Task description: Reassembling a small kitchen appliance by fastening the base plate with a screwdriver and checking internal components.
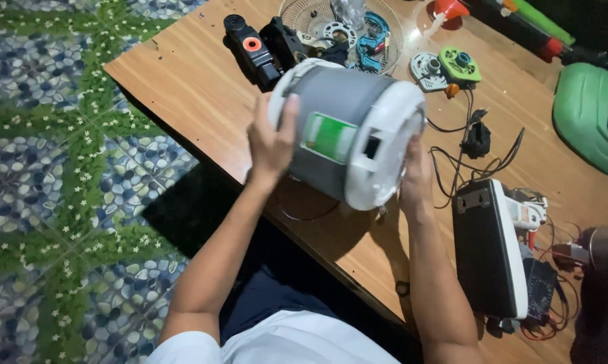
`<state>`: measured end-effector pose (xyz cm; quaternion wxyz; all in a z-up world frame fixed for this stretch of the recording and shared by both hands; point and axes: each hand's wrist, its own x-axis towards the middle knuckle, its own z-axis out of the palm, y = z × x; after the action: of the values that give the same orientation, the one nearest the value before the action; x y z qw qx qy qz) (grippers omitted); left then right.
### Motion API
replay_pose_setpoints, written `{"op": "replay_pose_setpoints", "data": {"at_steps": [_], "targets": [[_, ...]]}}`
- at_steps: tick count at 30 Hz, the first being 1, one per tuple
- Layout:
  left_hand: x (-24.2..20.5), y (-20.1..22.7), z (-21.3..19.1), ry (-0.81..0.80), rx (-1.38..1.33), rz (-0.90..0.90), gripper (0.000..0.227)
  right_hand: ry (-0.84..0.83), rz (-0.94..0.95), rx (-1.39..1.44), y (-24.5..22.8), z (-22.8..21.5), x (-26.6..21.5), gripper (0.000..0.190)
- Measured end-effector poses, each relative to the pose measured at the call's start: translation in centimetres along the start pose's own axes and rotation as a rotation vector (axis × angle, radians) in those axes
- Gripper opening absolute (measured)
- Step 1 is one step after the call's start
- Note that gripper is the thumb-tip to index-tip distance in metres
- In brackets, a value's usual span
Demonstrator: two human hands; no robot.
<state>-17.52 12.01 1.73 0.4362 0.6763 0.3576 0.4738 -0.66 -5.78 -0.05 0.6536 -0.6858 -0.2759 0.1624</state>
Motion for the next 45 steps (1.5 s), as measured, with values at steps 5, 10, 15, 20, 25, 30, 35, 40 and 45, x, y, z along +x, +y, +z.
{"op": "replay_pose_setpoints", "data": {"at_steps": [5, 10, 15, 20, 25, 30, 35, 40, 45], "targets": [[0.9, -6.2, -2.0, 0.11, -0.2, -0.241, 0.047, 0.094, -0.164, -0.196, -1.1, 2.7, 0.2, 0.046], [-0.2, -3.9, -5.1, 0.057, -0.675, -0.374, 0.056, -0.047, -0.201, -0.118, -5.8, 8.1, -1.8, 0.054], [-0.2, -4.6, -5.9, 0.048, -0.654, -0.27, 0.057, -0.157, -0.395, -0.137, -7.8, 12.7, -2.2, 0.067], [0.3, -5.6, -7.9, 0.075, -0.636, -0.153, 0.058, -0.196, -0.381, -0.051, -6.8, 15.6, -0.6, 0.073], [0.7, -6.5, -9.8, 0.102, -0.62, -0.045, 0.059, -0.218, -0.345, -0.043, -6.2, 16.7, 0.1, 0.073], [0.1, -7.3, -11.2, 0.126, -0.604, 0.041, 0.061, -0.241, -0.326, -0.026, -6.9, 17.0, 0.6, 0.073], [0.9, -7.3, -12.3, 0.143, -0.592, 0.151, 0.062, -0.238, -0.266, -0.043, -7.1, 17.8, 1.3, 0.075], [1.7, -2.0, -13.4, -0.012, -0.405, 0.331, 0.06, -0.245, -0.384, -0.07, -8.9, 17.4, 1.9, 0.056], [3.3, -1.0, -14.3, 0.006, -0.239, 0.179, 0.057, -0.214, -0.33, -0.061, -8.9, 17.5, 2.3, 0.058]]}}
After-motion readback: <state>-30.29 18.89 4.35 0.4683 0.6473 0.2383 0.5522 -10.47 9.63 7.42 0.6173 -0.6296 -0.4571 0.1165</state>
